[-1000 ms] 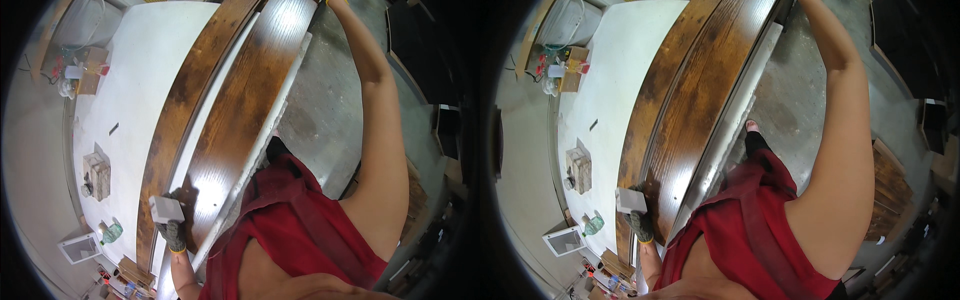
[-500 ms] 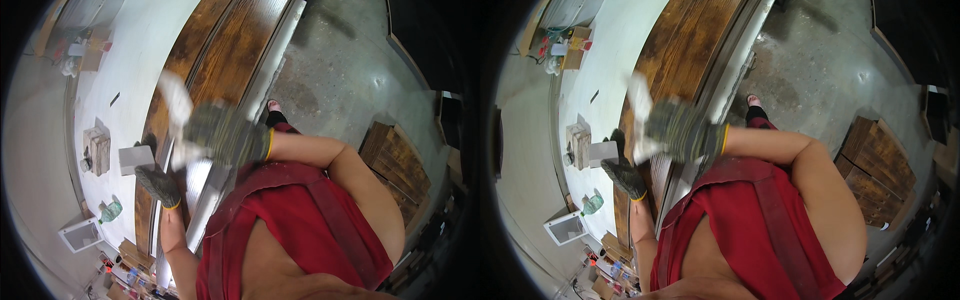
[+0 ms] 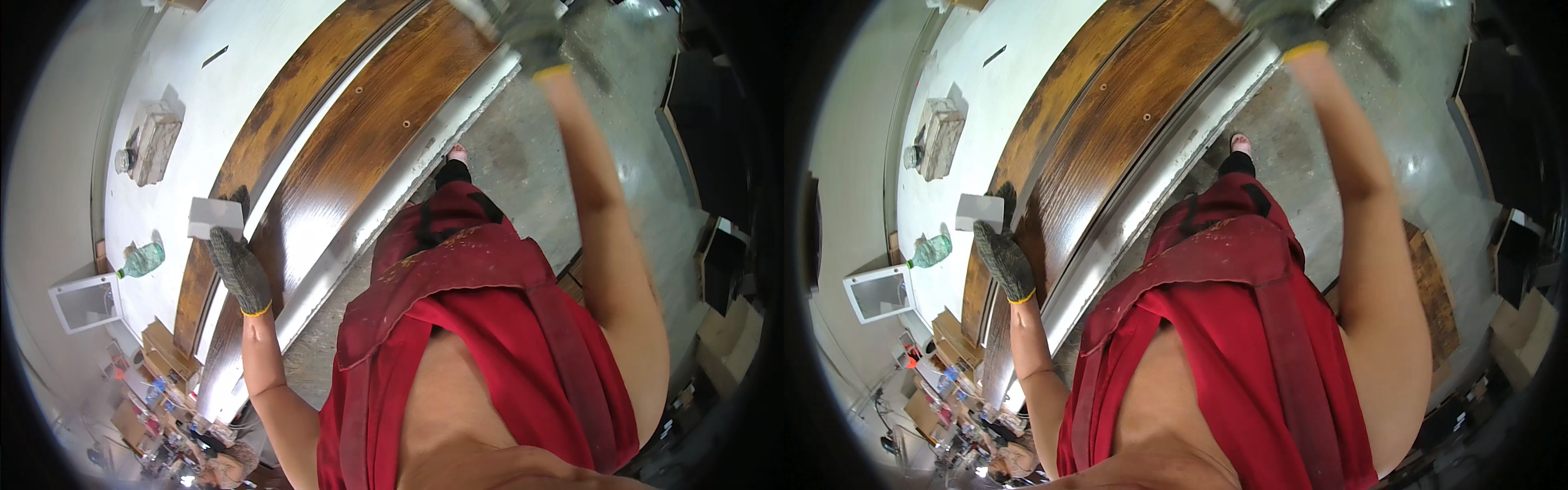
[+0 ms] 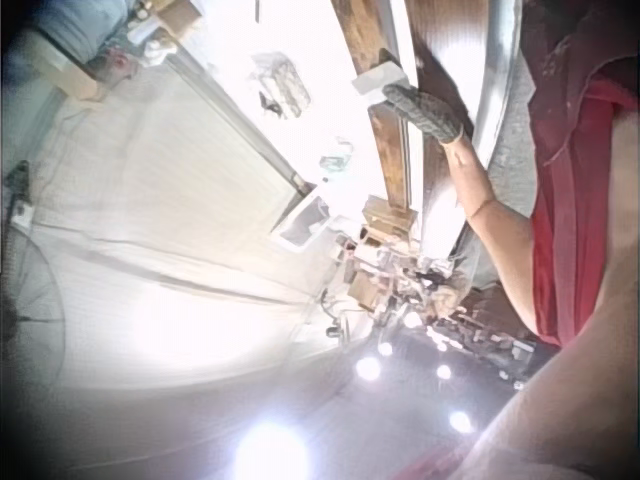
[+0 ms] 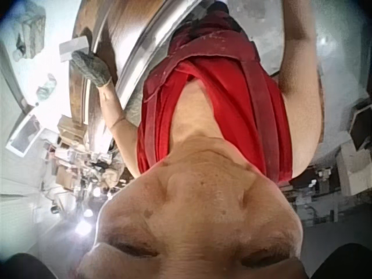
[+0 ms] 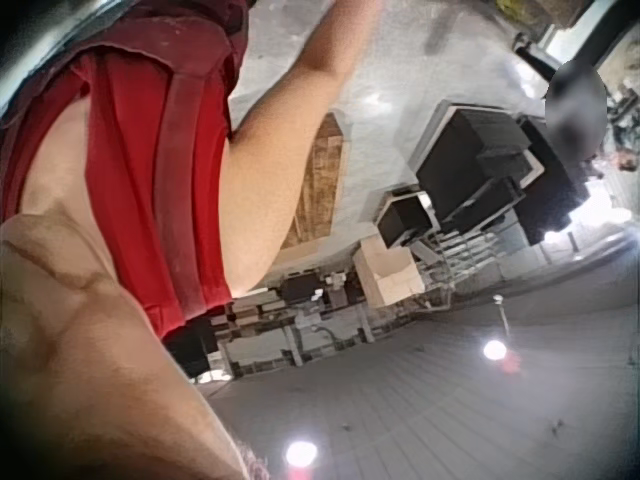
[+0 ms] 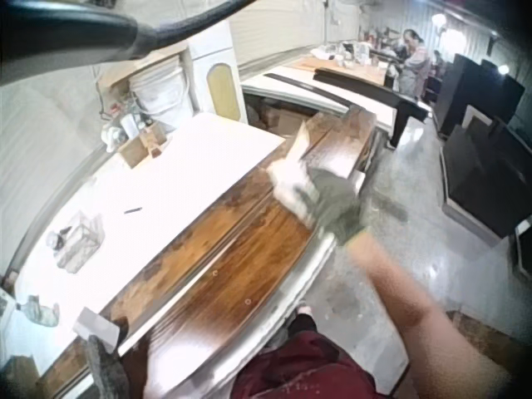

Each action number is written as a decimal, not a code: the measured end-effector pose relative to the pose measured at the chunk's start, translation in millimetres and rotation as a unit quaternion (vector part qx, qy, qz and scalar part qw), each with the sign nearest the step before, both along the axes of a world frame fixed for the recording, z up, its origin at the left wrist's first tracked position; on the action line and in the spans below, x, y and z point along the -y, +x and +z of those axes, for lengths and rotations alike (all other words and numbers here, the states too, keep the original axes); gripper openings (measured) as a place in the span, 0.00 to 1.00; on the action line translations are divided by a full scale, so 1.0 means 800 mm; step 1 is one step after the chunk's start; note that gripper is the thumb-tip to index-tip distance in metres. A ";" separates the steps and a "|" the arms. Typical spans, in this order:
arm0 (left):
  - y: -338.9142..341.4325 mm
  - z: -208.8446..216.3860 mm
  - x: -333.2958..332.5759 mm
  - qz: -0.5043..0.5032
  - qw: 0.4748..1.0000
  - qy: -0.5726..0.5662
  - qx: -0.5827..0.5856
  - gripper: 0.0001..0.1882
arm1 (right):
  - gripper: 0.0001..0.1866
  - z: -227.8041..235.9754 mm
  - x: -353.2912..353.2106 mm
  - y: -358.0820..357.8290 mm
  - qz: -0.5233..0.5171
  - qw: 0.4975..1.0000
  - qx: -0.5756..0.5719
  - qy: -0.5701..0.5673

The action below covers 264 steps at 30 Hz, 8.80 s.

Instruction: The person wipes long wooden boards using a cloth and a block, moving the cloth along the surface of the boards one at a time before setting a finished piece aside in a bin.

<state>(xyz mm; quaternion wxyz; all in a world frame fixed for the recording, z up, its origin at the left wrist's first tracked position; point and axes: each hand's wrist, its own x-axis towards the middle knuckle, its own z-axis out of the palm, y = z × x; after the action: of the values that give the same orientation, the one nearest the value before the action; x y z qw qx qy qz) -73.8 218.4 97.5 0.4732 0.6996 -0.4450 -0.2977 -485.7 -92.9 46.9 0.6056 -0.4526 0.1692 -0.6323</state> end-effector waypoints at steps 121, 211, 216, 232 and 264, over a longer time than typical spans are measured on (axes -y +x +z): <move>-0.044 0.015 0.050 -0.339 0.871 -0.002 0.357 0.62 | 0.36 0.055 -0.213 0.099 0.131 0.965 -0.214 0.073; -0.076 0.066 -0.017 -0.410 0.822 0.038 0.393 0.46 | 0.36 0.105 -0.191 0.076 0.238 0.924 -0.299 0.022; -0.066 0.017 -0.003 -0.387 0.828 -0.067 0.401 0.42 | 0.36 0.082 -0.179 0.082 0.261 0.910 -0.323 0.000; -0.028 0.023 -0.037 -0.256 0.900 0.029 0.351 0.55 | 0.36 0.068 -0.176 0.075 0.247 0.891 -0.379 -0.042; -0.020 0.007 -0.015 -0.256 0.844 0.080 0.465 0.69 | 0.40 0.046 0.208 -0.096 -0.324 0.677 -0.642 -0.155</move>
<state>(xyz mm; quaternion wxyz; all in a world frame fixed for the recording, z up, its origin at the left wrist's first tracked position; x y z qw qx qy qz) -90.0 230.5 103.1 0.0602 0.6523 -0.7510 -0.0825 -562.7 -259.3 83.6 0.0264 -0.7519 0.5518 -0.3597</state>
